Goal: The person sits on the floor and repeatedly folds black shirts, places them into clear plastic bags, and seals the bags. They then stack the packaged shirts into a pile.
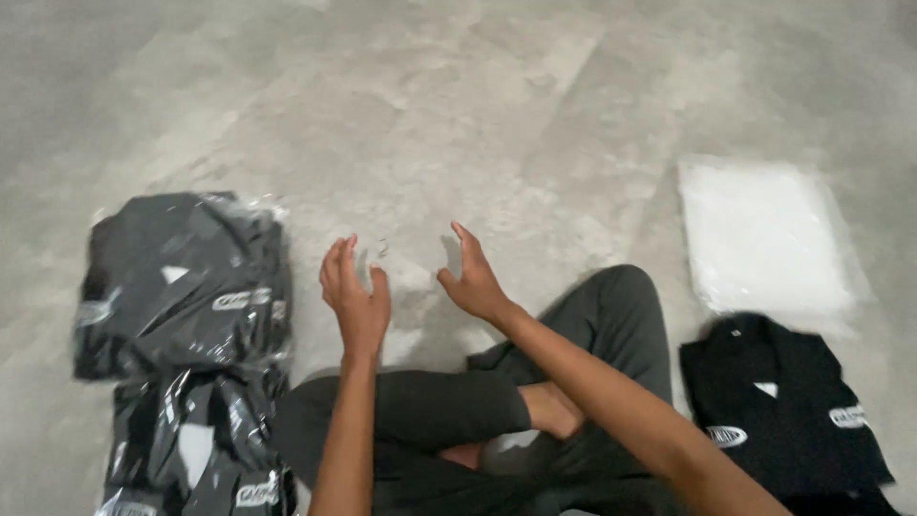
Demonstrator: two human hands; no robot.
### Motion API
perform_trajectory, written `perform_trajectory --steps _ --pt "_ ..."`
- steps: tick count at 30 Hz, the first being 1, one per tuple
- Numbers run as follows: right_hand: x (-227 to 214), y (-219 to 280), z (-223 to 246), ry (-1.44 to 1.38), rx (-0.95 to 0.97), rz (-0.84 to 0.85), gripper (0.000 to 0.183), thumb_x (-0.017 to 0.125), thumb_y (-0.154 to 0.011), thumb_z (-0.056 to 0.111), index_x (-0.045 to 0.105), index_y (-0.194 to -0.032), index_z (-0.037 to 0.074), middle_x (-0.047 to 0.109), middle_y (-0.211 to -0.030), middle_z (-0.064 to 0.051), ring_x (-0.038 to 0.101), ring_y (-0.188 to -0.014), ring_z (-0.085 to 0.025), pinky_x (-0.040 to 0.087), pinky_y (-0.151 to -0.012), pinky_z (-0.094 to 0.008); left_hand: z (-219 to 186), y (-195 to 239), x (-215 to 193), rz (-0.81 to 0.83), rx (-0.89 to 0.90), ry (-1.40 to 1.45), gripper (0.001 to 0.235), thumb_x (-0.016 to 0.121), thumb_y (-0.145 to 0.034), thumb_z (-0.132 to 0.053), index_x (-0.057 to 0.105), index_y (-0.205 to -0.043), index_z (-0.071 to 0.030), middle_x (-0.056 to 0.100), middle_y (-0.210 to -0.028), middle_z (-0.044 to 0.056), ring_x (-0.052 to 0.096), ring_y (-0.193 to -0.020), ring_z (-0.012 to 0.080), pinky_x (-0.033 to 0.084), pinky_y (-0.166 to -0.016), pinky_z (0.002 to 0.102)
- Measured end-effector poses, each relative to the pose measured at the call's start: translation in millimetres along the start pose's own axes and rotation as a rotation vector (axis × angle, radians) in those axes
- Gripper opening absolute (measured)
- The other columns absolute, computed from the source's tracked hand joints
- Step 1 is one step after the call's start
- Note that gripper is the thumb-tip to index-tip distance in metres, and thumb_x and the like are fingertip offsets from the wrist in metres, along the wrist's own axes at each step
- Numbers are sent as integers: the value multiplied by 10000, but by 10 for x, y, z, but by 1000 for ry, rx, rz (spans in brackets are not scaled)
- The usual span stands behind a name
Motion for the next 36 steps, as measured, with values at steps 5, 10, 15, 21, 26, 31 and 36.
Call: perform_trajectory --steps 5,10,15,21,26,31,36 --pt "-1628 424 -804 223 -46 -226 793 620 -929 68 279 -1645 29 303 -1619 -361 264 -1525 -564 226 -1239 -677 -866 483 1760 255 122 187 603 610 -952 -153 510 -1545 -112 473 -1519 212 412 -1454 456 346 -1112 659" --pt "-3175 1439 -1666 443 20 -466 736 672 -924 63 387 -1603 51 403 -1567 -357 353 -1483 -546 258 -1233 -649 -2198 1465 2927 611 157 341 567 526 -1013 -209 468 -1558 -62 458 -1523 231 406 -1485 434 354 -1146 615" --pt "-4311 2806 -2703 649 418 -610 696 678 -953 198 442 -1606 146 432 -1615 -246 379 -1513 -444 301 -1212 -634 -2994 2787 3689 870 189 483 612 618 -971 -152 478 -1559 -59 441 -1524 275 400 -1450 511 377 -1141 635" --pt "-4895 4243 -3613 704 877 -638 600 615 -1027 439 465 -1591 299 485 -1558 -52 409 -1492 -288 301 -1204 -614 -2939 4308 3975 1208 -258 301 908 628 -943 -285 146 -1689 -98 169 -1659 308 288 -1495 542 333 -1181 656" --pt "-4830 4525 -3509 643 946 -605 535 699 -1003 421 587 -1466 178 597 -1321 -123 611 -1275 -368 536 -1016 -545 -2399 4917 4022 1158 -494 152 1078 722 -886 -327 53 -1682 -46 182 -1607 303 268 -1489 534 262 -1210 607" --pt "-4900 4552 -3443 519 1035 -607 588 817 -890 436 640 -1345 109 638 -1250 -179 669 -1202 -409 584 -948 -529 -1572 5127 4377 1131 -681 209 1075 752 -909 -322 47 -1678 -61 282 -1600 332 447 -1450 479 380 -1179 559" --pt "-4826 4499 -3243 372 1209 -495 734 754 -879 499 595 -1401 8 683 -1332 -318 625 -1299 -474 502 -1069 -569 -1790 4847 4201 1175 -733 261 671 727 -945 -336 420 -1470 -52 603 -1393 297 599 -1326 450 524 -1055 500"
Point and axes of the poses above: each hand's wrist, its own y-axis away from the middle knuckle, its own x-axis out of the palm, z = x × y, the point moved 8 cm from there along -y, towards the middle knuckle
